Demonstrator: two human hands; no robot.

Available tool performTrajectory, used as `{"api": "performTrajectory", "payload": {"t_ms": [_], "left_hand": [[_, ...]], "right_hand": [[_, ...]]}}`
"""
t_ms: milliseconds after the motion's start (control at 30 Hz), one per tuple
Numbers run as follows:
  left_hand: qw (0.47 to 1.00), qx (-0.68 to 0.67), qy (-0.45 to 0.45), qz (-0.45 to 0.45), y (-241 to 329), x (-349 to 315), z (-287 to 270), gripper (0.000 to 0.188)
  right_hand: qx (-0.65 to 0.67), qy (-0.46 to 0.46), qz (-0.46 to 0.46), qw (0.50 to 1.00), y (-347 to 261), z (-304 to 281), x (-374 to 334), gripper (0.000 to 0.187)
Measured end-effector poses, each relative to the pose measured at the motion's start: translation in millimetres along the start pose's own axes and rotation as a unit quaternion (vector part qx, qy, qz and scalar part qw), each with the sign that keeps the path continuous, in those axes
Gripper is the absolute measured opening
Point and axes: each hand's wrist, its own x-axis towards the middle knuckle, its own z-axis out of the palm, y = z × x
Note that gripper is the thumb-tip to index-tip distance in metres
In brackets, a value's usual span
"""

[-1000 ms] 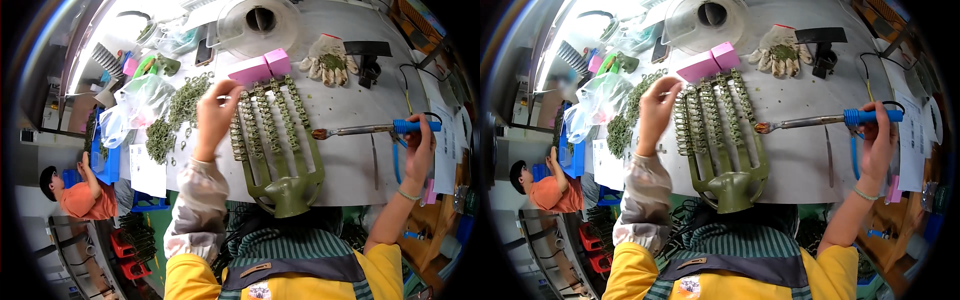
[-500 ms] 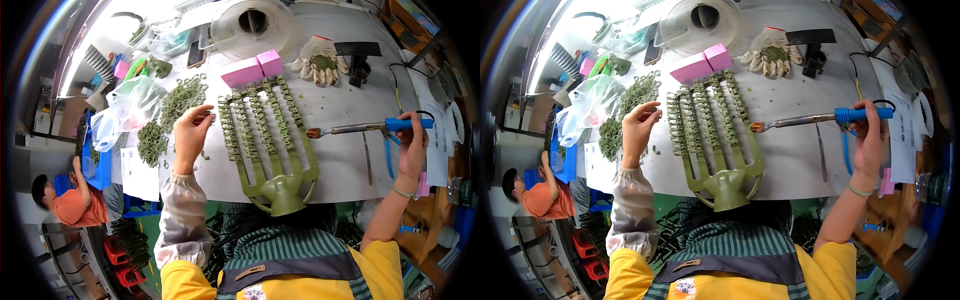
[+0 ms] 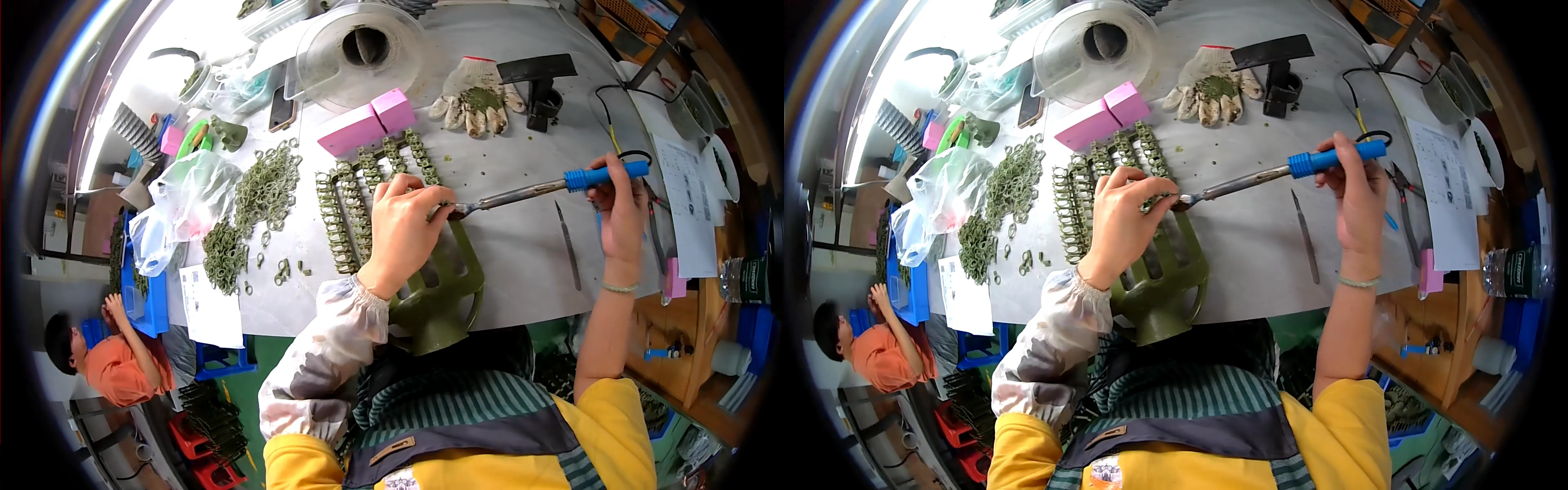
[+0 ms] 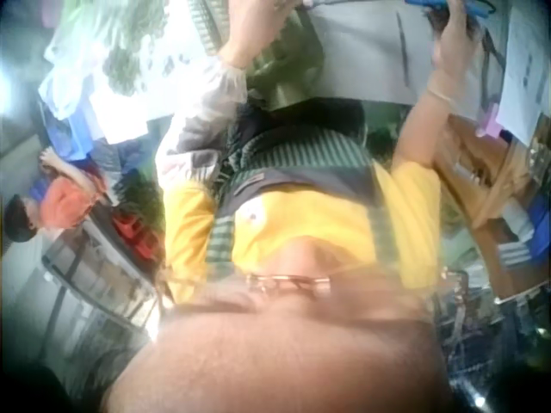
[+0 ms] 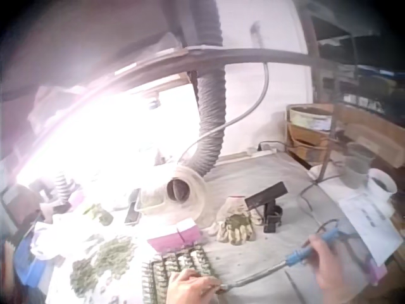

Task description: The person solders small green components onto a green plastic circuit board holder using a soldering iron and flux, handling individual pieces from a pile on the workbench.

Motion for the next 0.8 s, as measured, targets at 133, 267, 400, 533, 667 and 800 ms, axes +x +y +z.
{"api": "performTrajectory", "payload": {"t_ms": [133, 267, 400, 533, 667, 800], "left_hand": [[1.000, 0.014, -0.023, -0.012, -2.2, 0.1, 3.4, 0.017], [0.999, 0.021, -0.034, -0.021, -4.7, -1.9, -1.2, 0.016], [0.999, 0.011, -0.031, 0.014, -5.6, 0.1, -7.6, 0.020], [0.975, -0.174, 0.041, -0.133, -34.2, 0.5, -45.2, 0.017], [0.949, 0.058, 0.056, -0.305, -142.3, -53.0, -123.8, 0.015], [0.900, 0.272, 0.036, -0.338, -205.1, -124.6, -141.6, 0.021]], "right_hand": [[-0.006, -0.017, -0.001, 1.000, 7.6, -0.6, 1.3, 0.027], [-0.027, 0.011, -0.002, 1.000, -8.4, -6.0, -0.6, 0.025], [-0.050, 0.034, -0.041, 0.997, -13.2, -29.0, 6.2, 0.023], [-0.020, 0.027, -0.033, 0.999, -10.6, -43.8, 5.7, 0.023], [-0.036, 0.026, -0.036, 0.998, -8.9, -38.7, 5.4, 0.024], [-0.029, 0.015, -0.028, 0.999, -8.7, -32.6, 3.8, 0.024]]}}
